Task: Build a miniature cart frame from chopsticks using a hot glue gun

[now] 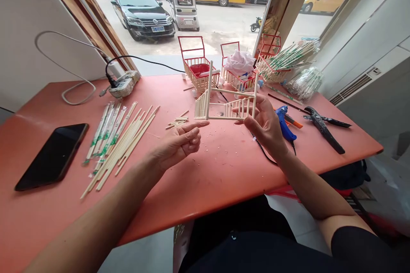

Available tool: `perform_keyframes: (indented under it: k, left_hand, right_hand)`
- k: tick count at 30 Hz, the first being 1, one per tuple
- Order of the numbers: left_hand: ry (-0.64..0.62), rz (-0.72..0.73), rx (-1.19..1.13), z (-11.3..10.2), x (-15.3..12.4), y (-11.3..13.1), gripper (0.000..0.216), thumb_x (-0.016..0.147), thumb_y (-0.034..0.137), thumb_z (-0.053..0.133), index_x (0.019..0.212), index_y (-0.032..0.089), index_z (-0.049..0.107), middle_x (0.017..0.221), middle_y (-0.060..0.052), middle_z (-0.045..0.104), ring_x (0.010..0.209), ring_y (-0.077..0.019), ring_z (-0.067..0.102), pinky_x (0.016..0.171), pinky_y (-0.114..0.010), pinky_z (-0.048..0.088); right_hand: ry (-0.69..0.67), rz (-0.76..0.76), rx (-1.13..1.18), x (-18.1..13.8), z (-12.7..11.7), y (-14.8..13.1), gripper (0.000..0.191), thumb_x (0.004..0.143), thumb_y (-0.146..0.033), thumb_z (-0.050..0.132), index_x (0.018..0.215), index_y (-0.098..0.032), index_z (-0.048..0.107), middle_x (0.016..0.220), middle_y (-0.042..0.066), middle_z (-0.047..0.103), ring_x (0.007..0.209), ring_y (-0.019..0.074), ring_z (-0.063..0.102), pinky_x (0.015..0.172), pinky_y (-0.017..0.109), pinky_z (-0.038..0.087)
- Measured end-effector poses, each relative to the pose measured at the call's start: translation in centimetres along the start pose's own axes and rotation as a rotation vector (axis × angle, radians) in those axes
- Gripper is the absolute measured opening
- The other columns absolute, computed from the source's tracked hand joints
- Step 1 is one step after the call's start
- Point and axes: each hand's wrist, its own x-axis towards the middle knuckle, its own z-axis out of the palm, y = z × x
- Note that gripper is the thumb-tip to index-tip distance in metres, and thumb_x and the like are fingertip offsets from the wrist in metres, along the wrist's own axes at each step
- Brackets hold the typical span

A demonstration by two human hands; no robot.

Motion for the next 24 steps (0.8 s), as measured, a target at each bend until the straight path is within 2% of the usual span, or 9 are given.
perform_keyframes:
  k: [4, 7, 10, 12, 18, 24]
  left_hand:
    - [-0.021, 0.078, 0.039, 0.5, -0.5, 0.4, 0.042, 0.066, 0.039, 0.109, 0.077, 0.013, 0.077, 0.06, 0.002, 0.053, 0.057, -0.007, 0.046, 0.053, -0.019, 0.04]
    - [0.049, 0.236, 0.073, 0.3, -1.1, 2.2, 0.045, 0.068, 0.039, 0.107, 0.068, 0.016, 0.068, 0.061, 0.003, 0.052, 0.057, -0.0074, 0.046, 0.054, -0.02, 0.041]
    - [0.212, 0.448, 0.044, -0.8, -1.5, 4.7, 0.039, 0.074, 0.031, 0.103, 0.068, 0.017, 0.067, 0.061, 0.004, 0.051, 0.057, -0.0071, 0.045, 0.055, -0.02, 0.044]
    - [0.315, 0.523, 0.017, -1.9, -1.7, 6.2, 0.034, 0.08, 0.024, 0.099, 0.07, 0.017, 0.067, 0.059, 0.005, 0.052, 0.055, -0.0069, 0.045, 0.054, -0.02, 0.045]
    - [0.554, 0.625, 0.037, -4.6, -2.1, 8.4, 0.032, 0.095, 0.023, 0.086, 0.072, 0.016, 0.065, 0.057, 0.005, 0.053, 0.053, -0.007, 0.042, 0.051, -0.019, 0.039]
    - [0.784, 0.689, -0.058, -3.9, -3.0, 10.0, 0.038, 0.104, -0.002, 0.058, 0.071, 0.015, 0.06, 0.055, 0.005, 0.052, 0.053, -0.0066, 0.043, 0.05, -0.016, 0.037]
  right_hand:
    - [0.0, -0.005, -0.021, 0.1, -0.1, 0.2, 0.07, 0.089, -0.073, 0.082, 0.138, -0.029, 0.057, 0.142, 0.012, 0.068, 0.125, 0.0297, 0.074, 0.097, 0.046, 0.072]
    - [0.043, 0.0, -0.031, 0.4, -0.5, 0.1, 0.066, 0.091, -0.071, 0.082, 0.136, -0.03, 0.057, 0.143, 0.011, 0.067, 0.123, 0.0292, 0.074, 0.093, 0.045, 0.074]
    - [0.067, 0.014, -0.056, 0.7, -1.1, 0.0, 0.063, 0.092, -0.067, 0.082, 0.137, -0.03, 0.057, 0.146, 0.011, 0.066, 0.125, 0.0288, 0.073, 0.093, 0.044, 0.074]
    - [0.064, 0.026, -0.07, 0.8, -1.3, 0.1, 0.064, 0.092, -0.068, 0.081, 0.138, -0.03, 0.057, 0.146, 0.011, 0.065, 0.126, 0.029, 0.072, 0.094, 0.045, 0.074]
    - [0.014, 0.051, -0.025, 0.9, -1.5, -0.1, 0.067, 0.089, -0.07, 0.083, 0.137, -0.031, 0.059, 0.148, 0.01, 0.064, 0.125, 0.0294, 0.073, 0.093, 0.044, 0.075]
    - [-0.046, 0.024, -0.017, 0.9, -1.6, 0.2, 0.071, 0.091, -0.07, 0.082, 0.143, -0.029, 0.057, 0.14, 0.012, 0.068, 0.126, 0.0299, 0.073, 0.096, 0.046, 0.074]
